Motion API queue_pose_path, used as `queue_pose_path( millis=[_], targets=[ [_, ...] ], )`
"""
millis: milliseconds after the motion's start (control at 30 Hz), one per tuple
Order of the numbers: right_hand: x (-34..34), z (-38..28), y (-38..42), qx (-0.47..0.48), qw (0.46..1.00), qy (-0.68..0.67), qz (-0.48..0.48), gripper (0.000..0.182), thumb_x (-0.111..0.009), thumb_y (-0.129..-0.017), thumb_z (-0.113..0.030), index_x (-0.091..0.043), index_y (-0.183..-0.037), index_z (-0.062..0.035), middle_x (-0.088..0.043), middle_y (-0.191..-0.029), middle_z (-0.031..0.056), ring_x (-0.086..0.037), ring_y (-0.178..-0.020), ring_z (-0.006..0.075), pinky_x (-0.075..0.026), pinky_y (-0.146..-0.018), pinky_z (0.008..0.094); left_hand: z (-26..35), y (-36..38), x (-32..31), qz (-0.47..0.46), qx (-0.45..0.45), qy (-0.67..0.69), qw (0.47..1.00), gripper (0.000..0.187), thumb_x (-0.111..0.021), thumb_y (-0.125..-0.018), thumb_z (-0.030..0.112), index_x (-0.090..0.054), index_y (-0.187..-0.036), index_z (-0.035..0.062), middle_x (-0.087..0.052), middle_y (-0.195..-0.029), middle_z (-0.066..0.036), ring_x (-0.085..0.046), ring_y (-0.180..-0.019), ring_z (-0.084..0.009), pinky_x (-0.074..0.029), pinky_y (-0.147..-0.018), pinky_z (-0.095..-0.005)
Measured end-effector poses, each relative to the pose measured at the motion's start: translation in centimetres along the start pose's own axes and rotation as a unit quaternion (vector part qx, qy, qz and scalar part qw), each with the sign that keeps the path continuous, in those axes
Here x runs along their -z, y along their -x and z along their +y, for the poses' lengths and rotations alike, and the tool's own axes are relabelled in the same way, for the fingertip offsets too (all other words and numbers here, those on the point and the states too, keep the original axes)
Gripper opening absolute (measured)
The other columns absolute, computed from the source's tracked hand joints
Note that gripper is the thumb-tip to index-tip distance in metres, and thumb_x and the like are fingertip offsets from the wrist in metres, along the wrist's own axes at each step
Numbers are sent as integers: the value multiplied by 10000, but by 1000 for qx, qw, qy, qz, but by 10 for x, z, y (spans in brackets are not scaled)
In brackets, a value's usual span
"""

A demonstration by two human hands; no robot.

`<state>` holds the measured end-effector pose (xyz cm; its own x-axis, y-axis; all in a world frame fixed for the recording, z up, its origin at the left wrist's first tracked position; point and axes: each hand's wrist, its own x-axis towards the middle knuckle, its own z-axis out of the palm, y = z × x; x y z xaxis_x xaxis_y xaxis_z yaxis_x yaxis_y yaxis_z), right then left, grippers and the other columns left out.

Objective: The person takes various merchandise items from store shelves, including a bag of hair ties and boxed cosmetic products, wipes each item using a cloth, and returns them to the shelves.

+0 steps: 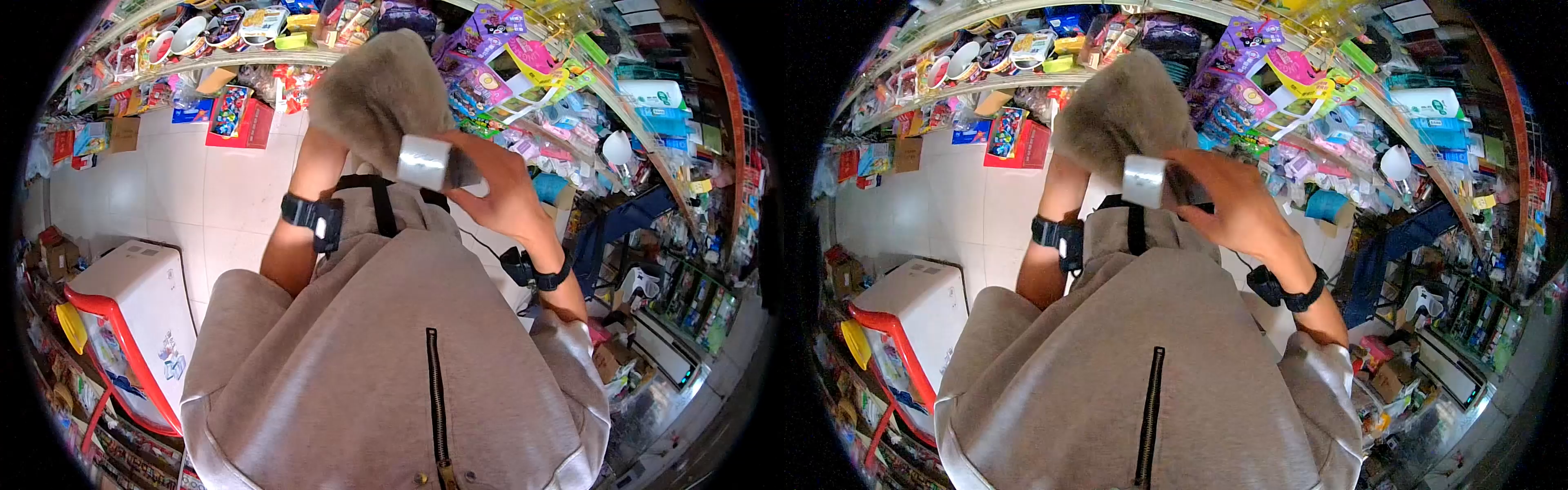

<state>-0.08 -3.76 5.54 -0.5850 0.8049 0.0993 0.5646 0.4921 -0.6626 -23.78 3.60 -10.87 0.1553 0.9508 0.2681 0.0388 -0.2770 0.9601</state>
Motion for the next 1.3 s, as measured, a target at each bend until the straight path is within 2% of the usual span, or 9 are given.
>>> queue_pose_path(
  millis=[133, 233, 300, 367, 467, 700, 767, 933, 1300],
  targets=[
    [15, -5, -1, -25, 998, -14, 47, 603, -806, -677, -92, -588, -1236, -31, -638, -1200, 186, -624, -1070, 387, -504, -923, 409, 19, 15, -8, 154, 115, 397, 898, 450, -473, -1014, 174, -397, -1432, 25, -531, -1364, -141, -546, -1217, -216, -509, -972, -362],
    [20, -14, -8, -15, 999, -39, 6, 629, -839, -642, -102, -600, -1217, -11, -540, -1365, 175, -542, -1236, 375, -456, -1022, 416, 26, 16, -20, 127, 106, 54, 985, 632, -659, -899, 111, -364, -1453, 35, -481, -1427, -128, -474, -1297, -261, -400, -1080, -394],
    [11, -19, -18, -15, 991, -90, -100, 618, -842, -668, -157, -599, -1214, -1, -394, -1492, 176, -466, -1311, 378, -419, -1060, 426, 18, 12, -24, 47, 176, 780, 598, 548, -304, -1031, 408, -406, -1427, 44, -475, -1422, -160, -463, -1309, -321, -378, -1085, -493],
    [-7, -11, -23, 4, 992, -62, -110, 572, -846, -673, -137, -610, -1172, 11, -314, -1543, 157, -454, -1323, 346, -438, -1030, 422, 29, 8, -29, -7, 178, 819, 546, 563, -316, -1017, 439, -424, -1414, 54, -470, -1428, -159, -429, -1337, -334, -303, -1124, -521],
    [-21, -4, -33, -23, 991, -87, -101, 605, -834, -730, -167, -580, -1242, 31, -364, -1498, 152, -483, -1291, 317, -443, -1024, 393, 58, -3, -35, 100, 207, 483, 845, 548, -348, -1013, 431, -439, -1400, 54, -506, -1389, -165, -494, -1279, -317, -373, -1085, -488],
    [-14, 5, -26, -119, 913, -389, -28, 533, -783, -823, -186, -575, -1256, 46, -435, -1428, 100, -604, -1107, 194, -510, -891, 324, 64, -29, -41, 223, 321, 490, 779, 391, -404, -1023, 337, -536, -1235, 36, -611, -1152, -150, -614, -1038, -282, -475, -925, -390],
    [-8, 10, -23, -119, 902, -414, -29, 501, -750, -845, -104, -563, -1288, 36, -536, -1319, 89, -602, -1086, 162, -501, -905, 314, 27, -31, -34, 291, 50, 4, 955, 340, -422, -1021, 289, -536, -1152, -3, -595, -1059, -173, -581, -965, -293, -443, -882, -388],
    [-19, 32, -20, -197, 765, -609, 72, 454, -720, -824, -13, -570, -1249, 46, -658, -1144, 94, -606, -1062, 160, -470, -934, 300, 18, -41, -24, 279, 43, 6, 959, 323, -443, -1007, 268, -518, -1132, -20, -567, -1014, -190, -529, -967, -311, -391, -905, -404],
    [3, 36, -21, -204, 726, -645, 120, 390, -629, -853, 48, -548, -1235, 52, -644, -1161, 116, -610, -1043, 183, -454, -933, 312, 57, 3, -22, 85, -21, -79, 993, 580, -574, -929, 281, -395, -1408, 8, -411, -1418, -219, -400, -1303, -379, -299, -1102, -432]
  ],
)
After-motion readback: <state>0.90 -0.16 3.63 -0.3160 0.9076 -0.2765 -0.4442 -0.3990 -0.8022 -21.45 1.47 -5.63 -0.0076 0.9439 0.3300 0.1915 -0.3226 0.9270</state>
